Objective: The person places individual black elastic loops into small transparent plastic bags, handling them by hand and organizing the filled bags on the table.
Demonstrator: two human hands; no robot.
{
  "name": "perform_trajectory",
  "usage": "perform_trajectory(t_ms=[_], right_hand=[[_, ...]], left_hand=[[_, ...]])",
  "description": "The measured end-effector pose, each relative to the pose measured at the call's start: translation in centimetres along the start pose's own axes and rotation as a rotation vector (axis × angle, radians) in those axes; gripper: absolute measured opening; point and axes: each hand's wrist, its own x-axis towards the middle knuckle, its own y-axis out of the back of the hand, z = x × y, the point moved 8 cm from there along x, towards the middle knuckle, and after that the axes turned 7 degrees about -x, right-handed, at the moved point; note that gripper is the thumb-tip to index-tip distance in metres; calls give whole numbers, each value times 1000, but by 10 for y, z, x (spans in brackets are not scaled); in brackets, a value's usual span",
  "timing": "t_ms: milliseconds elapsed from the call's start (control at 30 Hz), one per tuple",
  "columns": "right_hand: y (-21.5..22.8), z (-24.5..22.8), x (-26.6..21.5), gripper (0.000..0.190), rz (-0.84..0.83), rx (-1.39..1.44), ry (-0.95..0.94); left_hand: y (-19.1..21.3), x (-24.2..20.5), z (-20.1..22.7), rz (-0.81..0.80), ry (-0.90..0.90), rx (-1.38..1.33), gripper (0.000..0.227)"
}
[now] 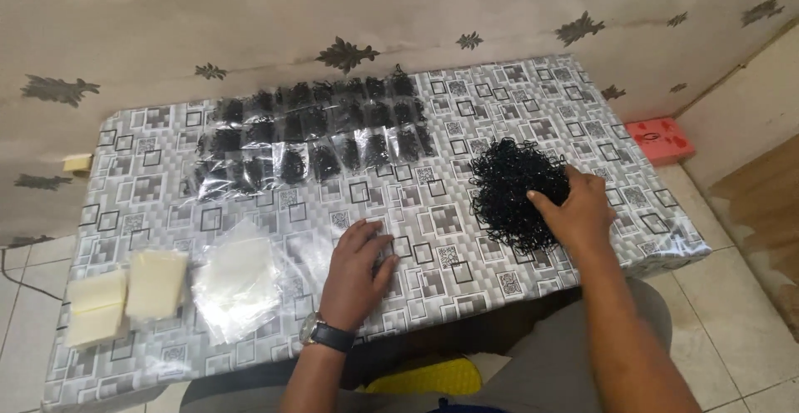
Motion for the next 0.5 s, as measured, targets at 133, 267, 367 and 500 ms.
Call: perform_trajectory(t_ms=[133, 267, 367, 500], right_hand=[[-47, 19, 32, 68, -114, -61, 94], [-15, -6, 25, 36, -56, 36, 205], [18, -24, 17, 34, -136, 159, 121], [52, -46, 9, 33, -256, 219, -15]], left_hand=[[2, 2, 8, -33, 42, -2, 32], [-5, 1, -1, -16, -12, 3, 31], [-7, -2, -4, 30, -108, 10, 31], [-5, -1, -1, 37, -117, 14, 31]])
